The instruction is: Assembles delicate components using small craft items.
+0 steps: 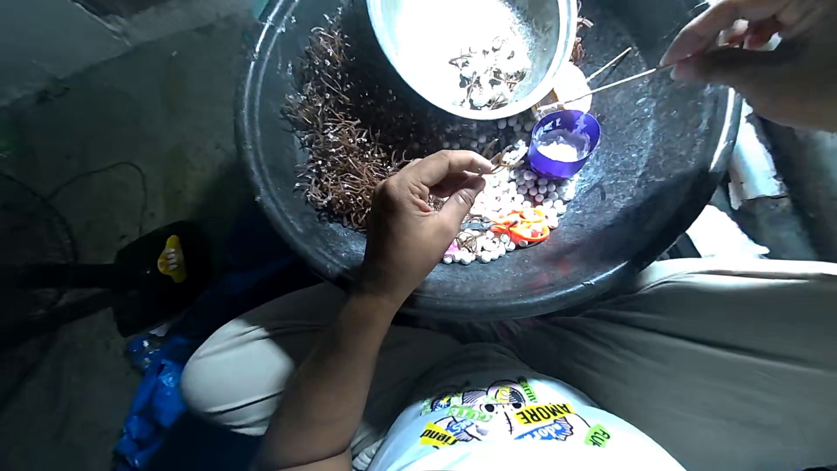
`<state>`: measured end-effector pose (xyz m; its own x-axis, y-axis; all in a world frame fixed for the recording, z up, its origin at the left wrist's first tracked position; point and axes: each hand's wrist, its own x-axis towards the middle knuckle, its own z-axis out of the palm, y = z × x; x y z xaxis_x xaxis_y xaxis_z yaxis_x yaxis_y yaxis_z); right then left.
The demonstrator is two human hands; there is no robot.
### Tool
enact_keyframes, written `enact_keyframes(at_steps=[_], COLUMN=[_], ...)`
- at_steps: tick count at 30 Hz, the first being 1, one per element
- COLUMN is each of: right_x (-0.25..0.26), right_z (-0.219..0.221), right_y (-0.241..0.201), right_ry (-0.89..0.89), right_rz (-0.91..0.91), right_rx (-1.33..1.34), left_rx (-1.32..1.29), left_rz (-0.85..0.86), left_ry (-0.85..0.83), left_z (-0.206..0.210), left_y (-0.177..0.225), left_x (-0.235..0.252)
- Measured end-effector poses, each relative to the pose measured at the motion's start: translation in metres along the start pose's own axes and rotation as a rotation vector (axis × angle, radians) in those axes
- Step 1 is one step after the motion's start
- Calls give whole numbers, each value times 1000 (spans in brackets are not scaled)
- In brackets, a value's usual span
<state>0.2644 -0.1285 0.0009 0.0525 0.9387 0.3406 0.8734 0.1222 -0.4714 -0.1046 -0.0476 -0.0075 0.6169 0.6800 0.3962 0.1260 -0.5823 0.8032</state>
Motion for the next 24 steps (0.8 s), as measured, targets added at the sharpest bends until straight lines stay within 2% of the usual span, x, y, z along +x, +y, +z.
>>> enact_keyframes(at_steps=[4, 8, 24], right_x=[-1, -1, 1], right_z=[2, 7, 9], right_y=[-26, -41, -41], right_ry=[86, 88, 53], right_rz=[-89, -156, -149], right_rx=[154, 193, 161], left_rx=[45, 61, 43], left_rz=[-8, 8, 14], left_ry=[25, 33, 62], left_z=[0, 0, 1], left_y=[-1, -1, -4], left_x=[-1, -1, 1])
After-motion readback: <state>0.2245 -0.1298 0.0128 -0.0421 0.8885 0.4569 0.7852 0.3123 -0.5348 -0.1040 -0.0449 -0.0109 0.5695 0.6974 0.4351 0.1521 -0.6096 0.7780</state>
